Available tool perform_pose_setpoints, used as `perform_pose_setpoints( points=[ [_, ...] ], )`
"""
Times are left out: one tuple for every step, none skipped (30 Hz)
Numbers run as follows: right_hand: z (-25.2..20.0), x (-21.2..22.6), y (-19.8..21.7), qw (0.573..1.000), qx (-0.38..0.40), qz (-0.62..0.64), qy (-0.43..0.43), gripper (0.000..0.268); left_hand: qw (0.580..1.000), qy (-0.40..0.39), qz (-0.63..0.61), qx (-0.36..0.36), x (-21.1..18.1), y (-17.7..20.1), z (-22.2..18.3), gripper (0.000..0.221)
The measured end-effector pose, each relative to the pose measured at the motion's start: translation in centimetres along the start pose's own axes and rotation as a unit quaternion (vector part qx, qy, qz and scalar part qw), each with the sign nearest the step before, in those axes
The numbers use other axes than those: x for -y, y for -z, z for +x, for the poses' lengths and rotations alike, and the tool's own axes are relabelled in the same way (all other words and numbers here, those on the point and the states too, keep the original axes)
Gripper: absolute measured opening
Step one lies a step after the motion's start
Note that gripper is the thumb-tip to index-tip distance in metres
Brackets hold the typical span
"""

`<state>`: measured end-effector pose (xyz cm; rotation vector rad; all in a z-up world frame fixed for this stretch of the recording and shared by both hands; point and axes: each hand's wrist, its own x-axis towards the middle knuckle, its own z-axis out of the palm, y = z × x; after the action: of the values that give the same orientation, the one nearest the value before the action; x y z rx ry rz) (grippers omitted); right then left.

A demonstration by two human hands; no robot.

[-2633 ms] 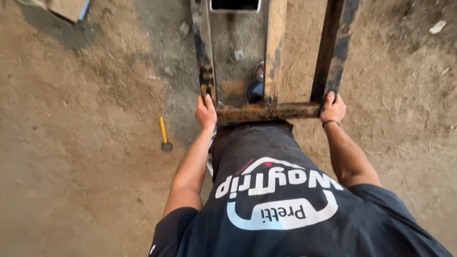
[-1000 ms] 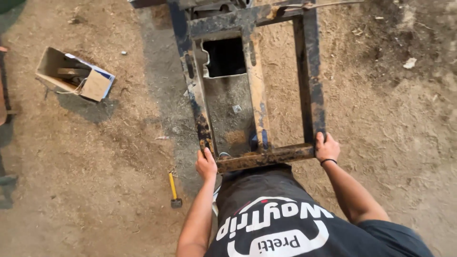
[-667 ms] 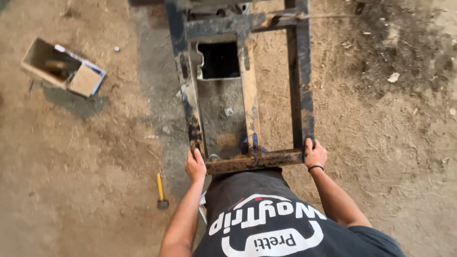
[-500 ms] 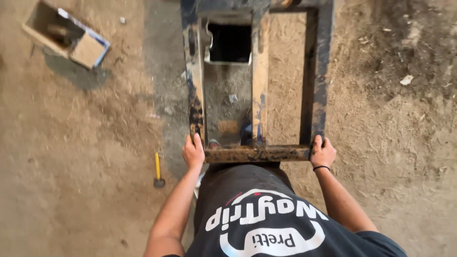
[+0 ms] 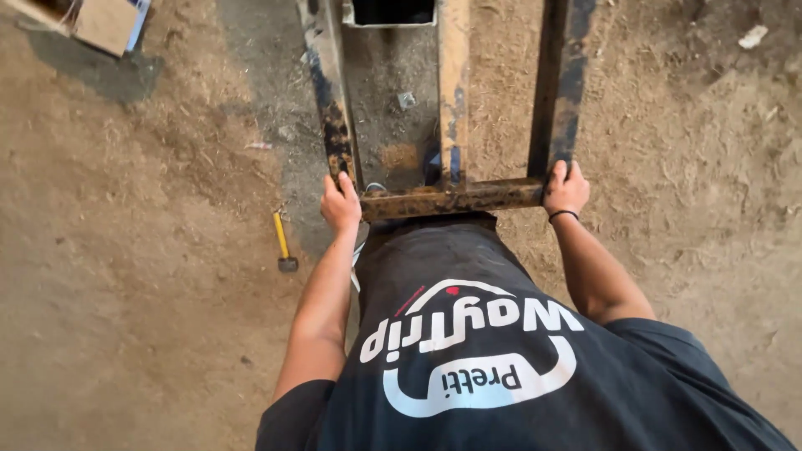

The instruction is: Moving and lifting a heavy metal frame in a workshop area

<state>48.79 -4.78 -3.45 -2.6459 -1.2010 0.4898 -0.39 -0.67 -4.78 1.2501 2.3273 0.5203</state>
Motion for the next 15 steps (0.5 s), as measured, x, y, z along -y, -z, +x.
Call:
perform_pose_setpoints(
  points=[
    [-0.1, 0.0, -0.4, 1.000, 0.004, 0.009, -0.001, 0.052, 1.000, -0.004, 0.007, 0.000, 0.6, -0.3, -0.1, 0.046],
    [-0.1, 0.1, -0.8, 1.000, 0.008, 0.017, -0.001, 0.053, 1.000, -0.008, 0.014, 0.000, 1.2, -0.6, -0.1, 0.047],
    [-0.5, 0.2, -0.7, 1.000, 0.005, 0.016, -0.006, 0.053, 1.000, -0.011, 0.014, 0.004, 1.9, -0.5, -0.1, 0.047],
    [-0.7, 0.4, -0.6, 1.000, 0.012, 0.022, -0.007, 0.053, 0.999, -0.034, 0.036, -0.005, 2.6, -0.4, 0.1, 0.044],
    [-0.7, 0.2, 0.0, 1.000, 0.016, 0.023, -0.008, 0.053, 0.997, -0.056, 0.053, -0.012, 2.9, -0.9, -0.1, 0.042],
    [-0.9, 0.6, 0.4, 1.000, 0.010, 0.017, -0.013, 0.053, 0.997, -0.059, 0.047, -0.004, 2.8, -0.5, 0.2, 0.042],
    [-1.1, 0.9, 0.9, 0.999, 0.008, 0.034, -0.011, 0.053, 0.997, -0.070, 0.044, -0.012, 2.8, 0.0, 0.0, 0.040],
    [-1.3, 1.4, 1.4, 0.999, 0.006, 0.050, -0.008, 0.052, 0.996, -0.082, 0.040, -0.020, 2.8, 0.6, 0.0, 0.037],
    [-1.2, 1.4, 2.1, 0.999, 0.009, 0.046, -0.006, 0.052, 0.996, -0.077, 0.040, -0.019, 2.4, 1.0, 0.0, 0.037],
    [-1.2, 1.4, 2.7, 0.998, 0.002, 0.060, -0.004, 0.051, 0.996, -0.081, 0.028, -0.008, 2.0, 1.4, 0.0, 0.035],
    [-1.4, 1.7, 3.0, 0.997, 0.000, 0.077, 0.001, 0.050, 0.996, -0.082, 0.019, -0.001, 2.0, 2.4, -0.1, 0.034],
    [-1.4, 1.5, 3.6, 0.997, 0.008, 0.076, 0.005, 0.050, 0.997, -0.074, 0.023, -0.003, 1.4, 3.1, -0.4, 0.034],
    [-1.5, 1.3, 4.1, 0.997, -0.004, 0.082, 0.013, 0.046, 0.997, -0.071, 0.019, 0.002, 0.8, 3.9, -0.3, 0.036],
    [-1.5, 1.2, 4.5, 0.996, -0.016, 0.089, 0.020, 0.042, 0.998, -0.068, 0.015, 0.007, 0.1, 4.7, -0.3, 0.038],
    [-1.5, 0.9, 4.8, 0.996, -0.011, 0.089, 0.022, 0.042, 0.998, -0.065, 0.018, 0.005, -0.7, 5.6, -0.3, 0.038]
  ],
)
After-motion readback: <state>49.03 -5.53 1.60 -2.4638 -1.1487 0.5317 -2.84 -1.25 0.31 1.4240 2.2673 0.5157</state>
